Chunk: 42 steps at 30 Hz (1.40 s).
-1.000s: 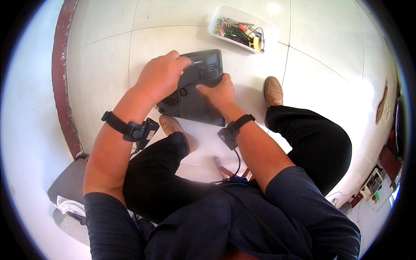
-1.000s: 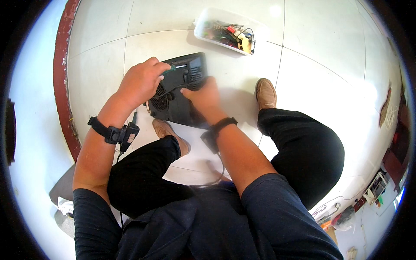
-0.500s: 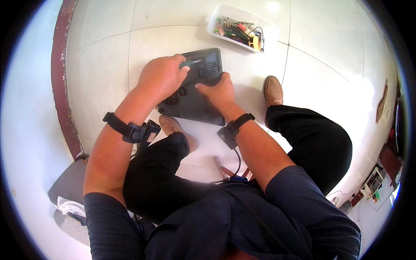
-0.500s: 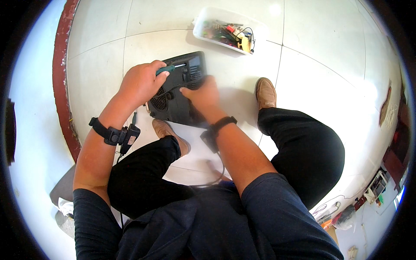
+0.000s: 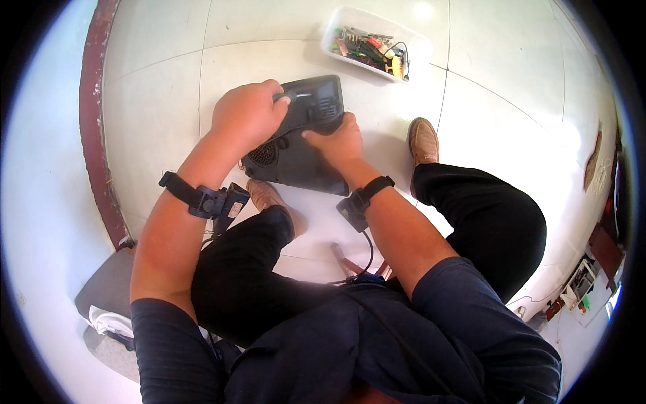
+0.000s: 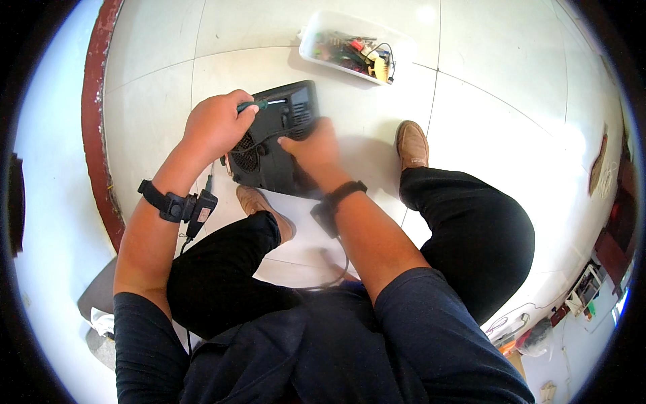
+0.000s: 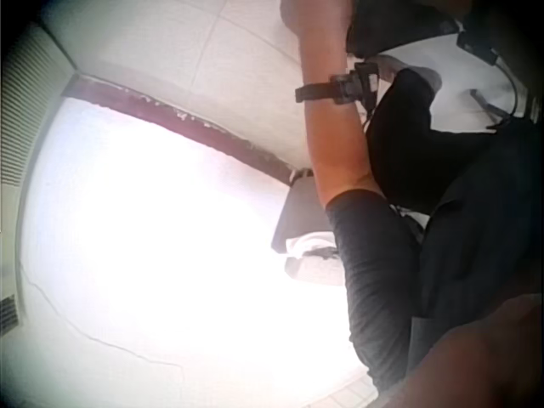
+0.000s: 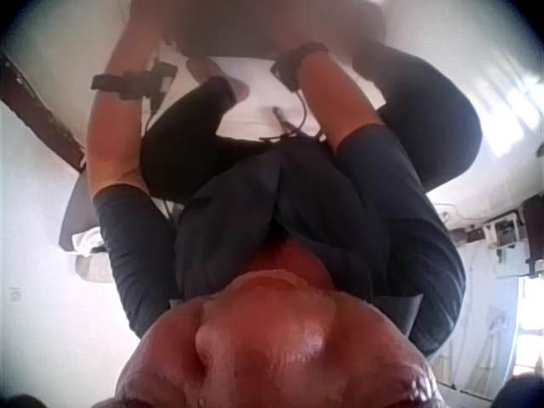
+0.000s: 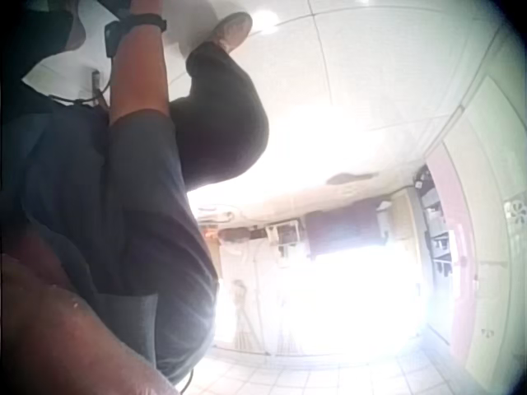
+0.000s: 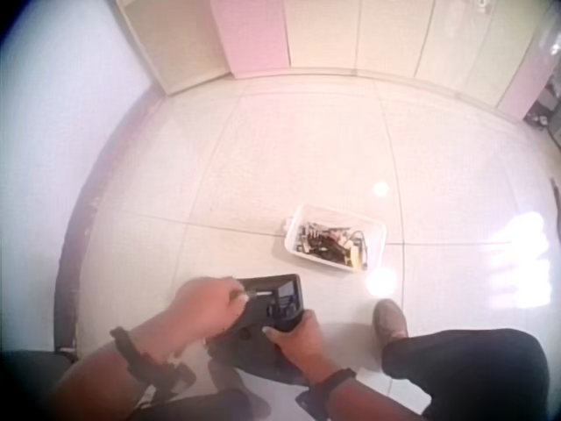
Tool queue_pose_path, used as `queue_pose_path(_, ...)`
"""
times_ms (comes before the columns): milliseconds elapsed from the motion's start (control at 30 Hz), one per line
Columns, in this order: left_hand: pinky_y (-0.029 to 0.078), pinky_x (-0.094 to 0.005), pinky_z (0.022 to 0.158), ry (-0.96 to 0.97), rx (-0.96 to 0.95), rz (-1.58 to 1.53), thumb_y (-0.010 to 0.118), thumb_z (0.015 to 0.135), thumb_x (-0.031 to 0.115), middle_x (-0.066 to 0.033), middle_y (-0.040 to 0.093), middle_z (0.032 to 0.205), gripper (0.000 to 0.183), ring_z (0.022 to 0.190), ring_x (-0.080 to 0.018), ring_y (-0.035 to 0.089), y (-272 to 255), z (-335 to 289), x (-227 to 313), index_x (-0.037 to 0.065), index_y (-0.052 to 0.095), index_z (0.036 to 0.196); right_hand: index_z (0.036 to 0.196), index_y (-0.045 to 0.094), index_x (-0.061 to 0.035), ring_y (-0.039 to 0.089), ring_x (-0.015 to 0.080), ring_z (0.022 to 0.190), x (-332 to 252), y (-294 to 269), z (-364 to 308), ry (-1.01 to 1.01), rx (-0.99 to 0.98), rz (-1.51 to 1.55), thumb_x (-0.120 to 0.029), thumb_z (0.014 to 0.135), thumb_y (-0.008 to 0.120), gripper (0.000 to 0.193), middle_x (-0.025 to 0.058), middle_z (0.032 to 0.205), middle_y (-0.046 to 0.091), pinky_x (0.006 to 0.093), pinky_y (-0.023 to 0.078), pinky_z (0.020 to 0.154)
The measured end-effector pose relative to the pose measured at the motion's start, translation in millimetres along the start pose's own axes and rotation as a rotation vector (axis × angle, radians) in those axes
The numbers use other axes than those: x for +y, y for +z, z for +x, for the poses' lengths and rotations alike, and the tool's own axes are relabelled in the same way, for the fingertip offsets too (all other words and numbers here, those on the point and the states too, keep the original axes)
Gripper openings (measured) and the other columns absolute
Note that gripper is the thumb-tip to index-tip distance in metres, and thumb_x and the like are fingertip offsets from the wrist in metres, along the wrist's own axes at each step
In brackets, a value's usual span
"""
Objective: The person unscrews several screws from the back panel of a black induction cooker using a screwdriver and places the screws into a nearby plastic container.
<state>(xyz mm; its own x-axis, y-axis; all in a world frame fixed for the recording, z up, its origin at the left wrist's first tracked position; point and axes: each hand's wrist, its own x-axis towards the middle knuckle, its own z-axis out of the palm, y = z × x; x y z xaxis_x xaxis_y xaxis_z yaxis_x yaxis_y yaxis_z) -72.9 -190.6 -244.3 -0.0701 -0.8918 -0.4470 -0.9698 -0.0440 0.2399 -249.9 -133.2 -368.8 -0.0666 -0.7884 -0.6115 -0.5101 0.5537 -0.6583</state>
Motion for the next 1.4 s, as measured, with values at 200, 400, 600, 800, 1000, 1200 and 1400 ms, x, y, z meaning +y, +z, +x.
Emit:
queue_pose_path(200, 0.054, -0.0422, 0.071, 0.146, 0.105, 0.149, 0.066, 0.092, 0.027, -0.0108, 0.068, 0.090, 0.022, 0.081, -0.0313, 0.068, -2, -4, -2, 0.015, 0.070, 0.110, 0.114, 0.053, 0.0056, 0.067, 0.0349, 0.104, -1, 0, -2, -0.017, 0.015, 0.005, -0.041, 0.061, 0.091, 0.080, 0.0235, 0.110, 0.066, 0.0417, 0.054, 0.090)
queue_pose_path(400, 0.054, -0.0404, 0.069, 0.268, 0.131, 0.183, 0.071, 0.087, 0.016, -0.0087, 0.061, 0.089, 0.021, 0.080, -0.0300, 0.066, -2, -3, -5, 0.017, 0.071, 0.108, 0.113, 0.053, 0.0051, 0.067, 0.0345, 0.103, -1, -2, 0, -0.008, -0.001, 0.026, -0.040, 0.062, 0.091, 0.079, 0.0232, 0.110, 0.067, 0.0420, 0.054, 0.089)
queue_pose_path(600, 0.053, -0.0407, 0.067, 0.434, 0.234, 0.181, 0.072, 0.083, 0.006, -0.0076, 0.057, 0.089, 0.024, 0.081, -0.0280, 0.065, 5, 4, -11, 0.016, 0.072, 0.105, 0.114, 0.053, 0.0053, 0.067, 0.0353, 0.103, -4, -5, 2, 0.001, -0.007, 0.023, -0.041, 0.062, 0.091, 0.079, 0.0236, 0.110, 0.067, 0.0421, 0.054, 0.089)
queue_pose_path(800, 0.053, -0.0400, 0.068, 0.365, 0.202, 0.066, 0.072, 0.084, 0.009, -0.0088, 0.058, 0.089, 0.024, 0.079, -0.0292, 0.064, 11, 2, -9, 0.015, 0.072, 0.107, 0.114, 0.053, 0.0055, 0.067, 0.0359, 0.103, -2, -2, 1, -0.007, 0.021, 0.022, -0.040, 0.062, 0.091, 0.079, 0.0237, 0.110, 0.067, 0.0423, 0.054, 0.089)
queue_pose_path(1000, 0.053, -0.0410, 0.070, 0.256, 0.153, 0.018, 0.071, 0.088, 0.019, -0.0101, 0.061, 0.088, 0.023, 0.077, -0.0316, 0.064, 8, 0, -15, 0.014, 0.070, 0.110, 0.113, 0.054, 0.0055, 0.067, 0.0349, 0.103, 0, -1, 2, -0.018, 0.010, 0.027, -0.039, 0.062, 0.091, 0.078, 0.0230, 0.109, 0.067, 0.0416, 0.054, 0.089)
queue_pose_path(1200, 0.053, -0.0386, 0.073, 0.171, 0.077, -0.043, 0.066, 0.093, 0.029, -0.0131, 0.069, 0.093, 0.028, 0.079, -0.0298, 0.067, 9, 0, -11, 0.010, 0.069, 0.114, 0.112, 0.053, 0.0052, 0.067, 0.0351, 0.103, 0, -1, 1, -0.027, 0.022, 0.020, -0.039, 0.062, 0.091, 0.077, 0.0235, 0.109, 0.066, 0.0418, 0.054, 0.088)
queue_pose_path(1400, 0.053, -0.0447, 0.077, -0.124, -0.123, -0.292, 0.059, 0.096, 0.038, -0.0185, 0.072, 0.091, 0.037, 0.087, -0.0367, 0.068, 3, 0, 0, 0.005, 0.068, 0.111, 0.113, 0.053, 0.0052, 0.066, 0.0361, 0.103, -3, -3, -1, -0.009, 0.022, -0.005, -0.039, 0.062, 0.091, 0.077, 0.0241, 0.110, 0.066, 0.0422, 0.054, 0.089)
